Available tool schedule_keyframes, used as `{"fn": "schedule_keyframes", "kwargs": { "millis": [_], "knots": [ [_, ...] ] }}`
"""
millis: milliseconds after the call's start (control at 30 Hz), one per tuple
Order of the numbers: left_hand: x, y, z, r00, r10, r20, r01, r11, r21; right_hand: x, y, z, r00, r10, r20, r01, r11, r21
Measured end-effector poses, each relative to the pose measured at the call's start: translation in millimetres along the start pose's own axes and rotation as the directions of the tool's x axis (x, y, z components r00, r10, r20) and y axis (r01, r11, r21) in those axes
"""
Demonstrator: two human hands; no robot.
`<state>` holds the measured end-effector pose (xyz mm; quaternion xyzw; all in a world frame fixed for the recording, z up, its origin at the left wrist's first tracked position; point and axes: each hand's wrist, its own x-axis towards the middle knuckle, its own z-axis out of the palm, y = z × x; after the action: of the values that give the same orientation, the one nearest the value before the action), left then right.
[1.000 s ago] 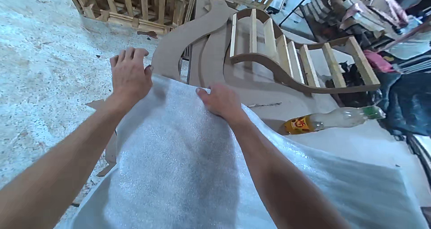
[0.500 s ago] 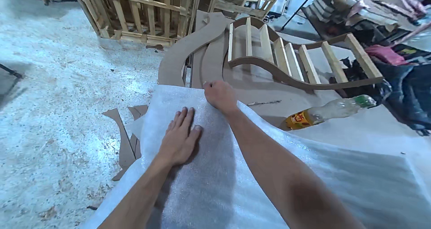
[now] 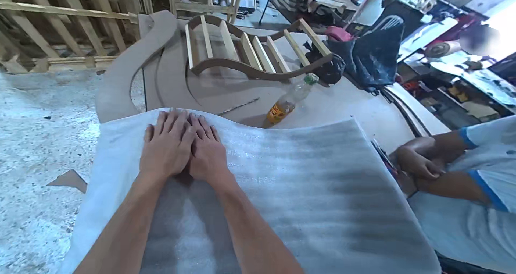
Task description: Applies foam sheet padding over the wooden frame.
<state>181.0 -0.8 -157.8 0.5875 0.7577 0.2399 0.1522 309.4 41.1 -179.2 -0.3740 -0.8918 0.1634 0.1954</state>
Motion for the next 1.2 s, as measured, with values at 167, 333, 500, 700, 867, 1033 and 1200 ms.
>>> {"fn": "schedule_keyframes", "kwargs": {
  "millis": [167,333,500,700,867,1033,1200],
  "knots": [
    [1.1,-7.1,4.4,1.0,0.007,-0.014,-0.004,0.987,0.161,-28.3,49.4,-15.2,0.997,0.083,-0.004,-0.083,0.996,0.028],
    [3.4,-8.8,3.3,1.0,-0.025,0.017,0.021,0.979,0.201,-57.6,106.0,-31.2,0.969,0.247,0.002,-0.247,0.968,-0.041],
    [2.9,-14.1,3.2,0.998,-0.055,0.016,0.051,0.979,0.198,-95.6,177.6,-54.0,0.933,0.359,-0.006,-0.342,0.883,-0.323],
    [-4.3,6.9,-2.9,0.999,-0.042,-0.006,0.042,0.982,0.182,-116.2,208.7,-131.7,0.852,0.523,0.018,-0.45,0.75,-0.485],
    [-51.7,44.6,23.9,0.963,0.27,0.023,-0.267,0.933,0.242,-87.2,5.7,-75.7,0.967,0.195,-0.164,-0.161,0.967,0.199],
    [-52.8,39.9,34.8,0.969,0.239,0.057,-0.244,0.914,0.324,-127.8,41.2,-17.9,0.975,0.202,-0.09,-0.202,0.979,0.01],
    [-52.1,38.7,33.7,0.973,0.22,0.071,-0.231,0.924,0.305,-190.8,110.8,-47.0,0.931,0.357,-0.074,-0.362,0.882,-0.303]
  ]
}}
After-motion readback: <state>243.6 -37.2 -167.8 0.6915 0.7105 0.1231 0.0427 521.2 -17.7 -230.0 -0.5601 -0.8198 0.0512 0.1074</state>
